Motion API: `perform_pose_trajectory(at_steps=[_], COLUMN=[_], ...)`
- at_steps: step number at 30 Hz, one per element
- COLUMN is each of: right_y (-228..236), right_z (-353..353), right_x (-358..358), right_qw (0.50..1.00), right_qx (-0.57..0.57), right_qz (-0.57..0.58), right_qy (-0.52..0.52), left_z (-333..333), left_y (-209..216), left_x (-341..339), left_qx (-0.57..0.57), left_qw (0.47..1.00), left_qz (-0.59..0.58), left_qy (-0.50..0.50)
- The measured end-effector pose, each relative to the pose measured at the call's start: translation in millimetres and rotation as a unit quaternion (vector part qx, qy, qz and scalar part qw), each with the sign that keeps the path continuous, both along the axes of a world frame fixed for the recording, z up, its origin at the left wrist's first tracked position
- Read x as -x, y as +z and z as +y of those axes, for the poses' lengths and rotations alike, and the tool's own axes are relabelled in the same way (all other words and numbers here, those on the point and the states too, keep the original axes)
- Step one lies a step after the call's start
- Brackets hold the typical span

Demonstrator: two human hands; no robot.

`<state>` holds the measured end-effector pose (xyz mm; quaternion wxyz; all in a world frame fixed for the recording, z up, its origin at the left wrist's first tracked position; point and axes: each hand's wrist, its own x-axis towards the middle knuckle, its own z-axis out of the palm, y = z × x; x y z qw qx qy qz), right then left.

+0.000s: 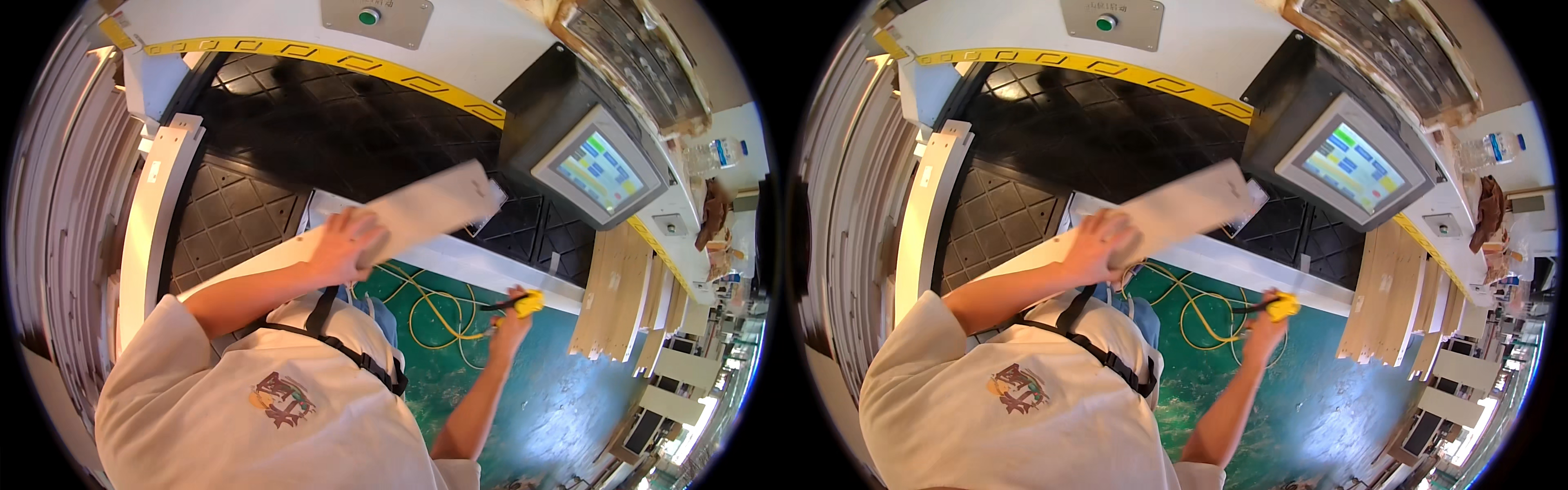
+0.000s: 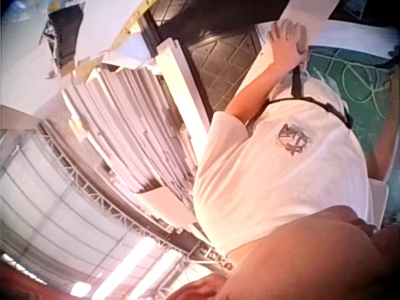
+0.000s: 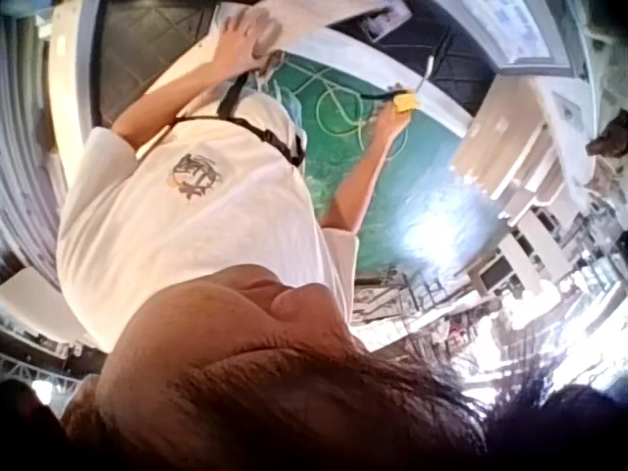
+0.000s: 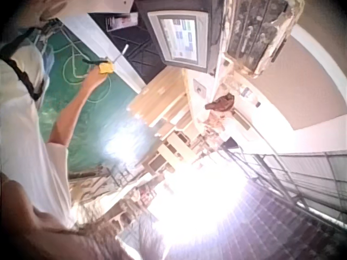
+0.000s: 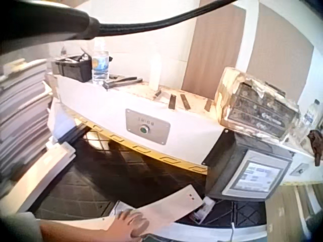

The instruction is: The person uses a handheld air blower to clean dust from wood panels, then moves the panels between different sections of a workshop table.

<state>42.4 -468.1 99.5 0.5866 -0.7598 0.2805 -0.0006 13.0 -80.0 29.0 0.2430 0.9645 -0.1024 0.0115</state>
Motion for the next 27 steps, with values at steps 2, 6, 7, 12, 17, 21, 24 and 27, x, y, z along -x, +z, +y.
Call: perform_pose_trajectory(at_steps=[2, 6, 7, 12, 17, 21, 24, 27], right_y=[-11.9, -12.4, -13.1, -47.9, -86.9, -99.9, -100.5, -100.8], right_z=[-66.1, -161.2, -182.9, -195.6, -109.8, -44.1, 26.9, 110.5], right_x=[24.5, 92.8, 115.8, 233.6, 290.6, 302.4, 303.2, 313.5], right_qw=[0.999, 0.997, 0.995, 0.976, 0.963, 0.904, 0.807, 0.75], right_qx=[-0.019, -0.066, -0.075, -0.087, -0.189, -0.323, -0.416, -0.439], right_qz=[-0.03, 0.024, 0.057, 0.186, 0.168, 0.204, 0.267, 0.246], right_qy=[-0.026, -0.013, 0.02, 0.079, 0.093, 0.189, 0.322, 0.429], left_z=[-47.3, -109.6, -120.3, -112.9, -74.1, -41.0, -27.3, -26.9], left_y=[6.0, 19.2, 17.5, 11.3, -6.4, -12.8, -6.0, 11.0], left_x=[0.7, 33.6, 43.3, 86.8, 119.3, 153.7, 163.4, 177.3], left_qx=[0.006, -0.003, 0.002, -0.056, -0.141, -0.131, 0.033, -0.011], left_qw=[0.993, 0.964, 0.942, 0.9, 0.941, 0.99, 0.956, 0.878], left_qz=[-0.007, 0.011, 0.018, 0.085, 0.033, 0.052, 0.148, 0.053], left_qy=[-0.117, -0.264, -0.335, -0.423, -0.306, -0.016, 0.252, 0.475])
